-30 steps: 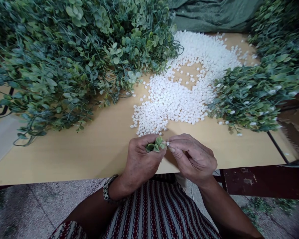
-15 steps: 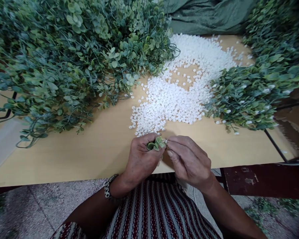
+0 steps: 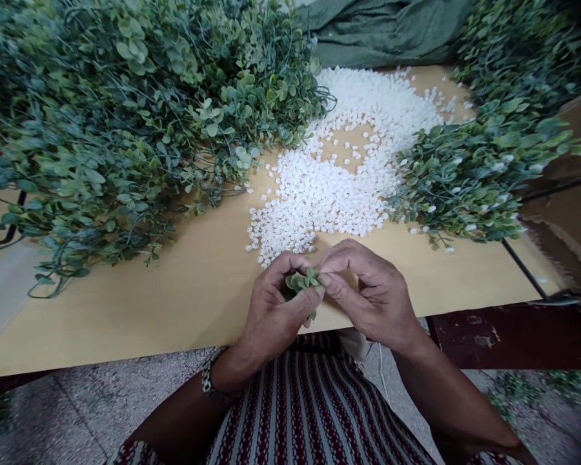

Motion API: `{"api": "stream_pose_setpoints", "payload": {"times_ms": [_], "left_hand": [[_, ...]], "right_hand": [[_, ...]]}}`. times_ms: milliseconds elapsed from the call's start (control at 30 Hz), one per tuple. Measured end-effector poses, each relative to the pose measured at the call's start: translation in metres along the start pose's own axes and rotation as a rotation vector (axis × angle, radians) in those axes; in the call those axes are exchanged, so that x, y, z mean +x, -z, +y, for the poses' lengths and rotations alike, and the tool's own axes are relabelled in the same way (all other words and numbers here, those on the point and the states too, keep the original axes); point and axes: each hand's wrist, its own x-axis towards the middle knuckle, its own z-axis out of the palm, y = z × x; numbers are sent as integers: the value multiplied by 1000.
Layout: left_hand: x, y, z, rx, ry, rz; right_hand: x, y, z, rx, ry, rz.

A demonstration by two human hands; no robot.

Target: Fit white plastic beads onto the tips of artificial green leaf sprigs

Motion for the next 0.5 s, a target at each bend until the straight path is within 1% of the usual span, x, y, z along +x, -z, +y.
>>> {"api": "stream_pose_setpoints", "payload": {"times_ms": [133, 267, 367, 433, 500], "left_hand": [[0, 1, -6, -118, -80, 16], [0, 1, -10, -192, -80, 80], [0, 3, -11, -201, -65, 112], [1, 5, -11, -179, -62, 128], [3, 7, -9, -153, -54, 148]], "right_hand": [[-5, -3, 3, -7, 12, 30], [-8, -10, 3, -50, 30, 61], [-8, -13, 2, -78, 50, 69], [-5, -10, 3, -66, 44, 30], [1, -2, 7, -75, 46, -28]]}}
